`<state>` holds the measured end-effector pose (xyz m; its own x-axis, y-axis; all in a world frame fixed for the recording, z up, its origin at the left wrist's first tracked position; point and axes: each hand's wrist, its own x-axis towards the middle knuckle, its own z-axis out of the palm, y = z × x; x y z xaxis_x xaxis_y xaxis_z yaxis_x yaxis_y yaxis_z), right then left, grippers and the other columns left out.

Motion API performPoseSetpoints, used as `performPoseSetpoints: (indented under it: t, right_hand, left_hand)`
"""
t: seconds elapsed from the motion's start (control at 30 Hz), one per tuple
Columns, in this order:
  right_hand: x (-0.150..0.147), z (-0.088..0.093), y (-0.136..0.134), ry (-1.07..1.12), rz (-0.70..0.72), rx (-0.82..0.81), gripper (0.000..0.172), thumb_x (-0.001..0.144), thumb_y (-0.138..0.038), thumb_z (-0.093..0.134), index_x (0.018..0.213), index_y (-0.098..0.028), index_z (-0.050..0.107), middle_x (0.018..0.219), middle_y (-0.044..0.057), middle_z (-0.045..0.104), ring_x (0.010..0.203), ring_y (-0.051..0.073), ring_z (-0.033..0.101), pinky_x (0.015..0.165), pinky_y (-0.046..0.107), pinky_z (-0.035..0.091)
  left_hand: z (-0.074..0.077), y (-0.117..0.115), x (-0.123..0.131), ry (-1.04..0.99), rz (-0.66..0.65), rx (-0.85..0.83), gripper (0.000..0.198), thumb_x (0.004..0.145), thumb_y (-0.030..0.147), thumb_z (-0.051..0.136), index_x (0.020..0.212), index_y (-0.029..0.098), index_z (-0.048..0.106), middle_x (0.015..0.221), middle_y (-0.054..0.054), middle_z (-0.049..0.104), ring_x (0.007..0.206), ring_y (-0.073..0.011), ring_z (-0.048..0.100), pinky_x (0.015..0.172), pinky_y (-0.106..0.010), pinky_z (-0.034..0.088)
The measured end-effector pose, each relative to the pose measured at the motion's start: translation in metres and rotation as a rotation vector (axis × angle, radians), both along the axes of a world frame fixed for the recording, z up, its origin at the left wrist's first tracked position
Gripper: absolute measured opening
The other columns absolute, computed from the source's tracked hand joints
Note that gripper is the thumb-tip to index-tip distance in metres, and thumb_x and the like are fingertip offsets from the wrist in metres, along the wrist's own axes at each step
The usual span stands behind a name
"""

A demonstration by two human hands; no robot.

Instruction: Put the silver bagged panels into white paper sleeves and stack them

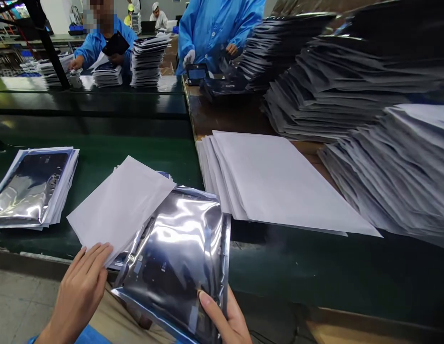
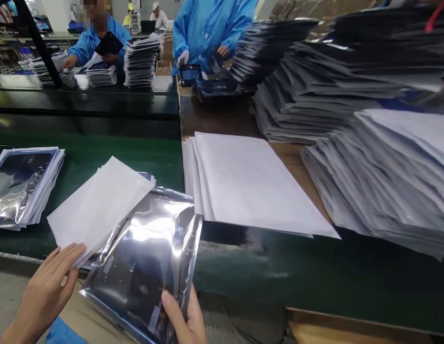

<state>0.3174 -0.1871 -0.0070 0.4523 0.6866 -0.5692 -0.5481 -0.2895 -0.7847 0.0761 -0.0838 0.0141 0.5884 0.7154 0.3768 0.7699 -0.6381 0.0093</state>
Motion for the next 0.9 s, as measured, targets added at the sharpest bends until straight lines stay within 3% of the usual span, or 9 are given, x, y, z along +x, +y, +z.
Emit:
performPoseSetpoints:
  t: [0.1, 0.17, 0.27, 0.4, 0.53, 0.67, 0.8, 0.9]
  right_hand:
    - [-0.006, 0.002, 0.003, 0.037, 0.003, -0.016, 0.064, 0.063, -0.05, 0.078, 0.119, -0.025, 0.062, 0.104, 0.004, 0.073, 0.104, 0.025, 0.064, 0.088, 0.032, 0.052]
    - [-0.012, 0.0, 0.002, 0.077, -0.019, -0.034, 0.069, 0.062, -0.049, 0.079, 0.123, -0.025, 0.059, 0.103, 0.005, 0.073, 0.104, 0.028, 0.064, 0.087, 0.036, 0.053]
    - [-0.021, -0.005, 0.002, 0.096, -0.042, -0.043, 0.07, 0.064, -0.049, 0.078, 0.126, -0.025, 0.056, 0.105, 0.005, 0.073, 0.107, 0.029, 0.063, 0.089, 0.039, 0.053]
    - [-0.027, -0.02, 0.002, 0.003, 0.016, -0.012, 0.062, 0.067, -0.05, 0.075, 0.121, -0.025, 0.058, 0.11, 0.003, 0.071, 0.112, 0.025, 0.059, 0.095, 0.034, 0.049]
    - [-0.027, -0.029, 0.003, -0.103, 0.032, -0.009, 0.056, 0.069, -0.049, 0.073, 0.118, -0.024, 0.06, 0.11, 0.003, 0.071, 0.112, 0.025, 0.059, 0.088, 0.031, 0.052]
    - [-0.029, -0.029, 0.004, -0.08, 0.031, 0.018, 0.055, 0.071, -0.047, 0.072, 0.119, -0.022, 0.059, 0.099, 0.003, 0.073, 0.1, 0.024, 0.064, 0.08, 0.03, 0.054]
    - [-0.033, -0.026, 0.004, -0.083, 0.017, 0.038, 0.057, 0.073, -0.045, 0.071, 0.123, -0.02, 0.057, 0.098, 0.005, 0.073, 0.096, 0.025, 0.066, 0.075, 0.031, 0.055]
    - [-0.036, -0.025, 0.003, -0.071, 0.008, 0.007, 0.064, 0.073, -0.046, 0.07, 0.13, -0.021, 0.052, 0.103, 0.006, 0.072, 0.101, 0.028, 0.065, 0.079, 0.034, 0.054]
  left_hand:
    - [0.002, -0.009, -0.003, -0.107, 0.156, 0.058, 0.018, 0.086, 0.014, 0.05, 0.103, 0.015, 0.058, 0.094, -0.009, 0.067, 0.088, -0.0209, 0.062, 0.084, -0.033, 0.045]
    - [0.002, -0.016, -0.005, -0.12, 0.272, 0.044, 0.005, 0.085, 0.021, 0.055, 0.08, 0.018, 0.055, 0.073, -0.003, 0.061, 0.068, -0.0174, 0.058, 0.065, -0.029, 0.043]
    - [-0.004, -0.025, -0.006, -0.137, 0.319, -0.055, 0.023, 0.085, 0.025, 0.057, 0.064, 0.021, 0.047, 0.057, 0.004, 0.049, 0.052, -0.0128, 0.048, 0.052, -0.025, 0.035]
    - [-0.01, -0.032, -0.004, -0.313, 0.301, -0.129, 0.017, 0.088, 0.02, 0.054, 0.071, 0.02, 0.053, 0.061, 0.004, 0.052, 0.056, -0.0114, 0.05, 0.056, -0.023, 0.037]
    - [-0.012, -0.039, 0.001, -0.539, 0.315, -0.316, 0.012, 0.09, 0.02, 0.05, 0.081, 0.02, 0.057, 0.067, 0.003, 0.057, 0.061, -0.0108, 0.054, 0.059, -0.02, 0.041]
    - [-0.019, -0.048, 0.007, -0.719, 0.409, -0.417, 0.015, 0.092, 0.024, 0.045, 0.085, 0.02, 0.058, 0.071, 0.001, 0.06, 0.065, -0.0116, 0.058, 0.06, -0.02, 0.045]
    - [-0.021, -0.051, 0.01, -0.784, 0.404, -0.308, 0.016, 0.093, 0.022, 0.044, 0.082, 0.02, 0.056, 0.065, 0.002, 0.057, 0.058, -0.0112, 0.057, 0.055, -0.02, 0.046]
    - [-0.021, -0.049, 0.009, -0.68, 0.254, -0.096, 0.012, 0.091, 0.015, 0.047, 0.083, 0.021, 0.054, 0.064, 0.002, 0.059, 0.057, -0.0116, 0.057, 0.056, -0.021, 0.046]
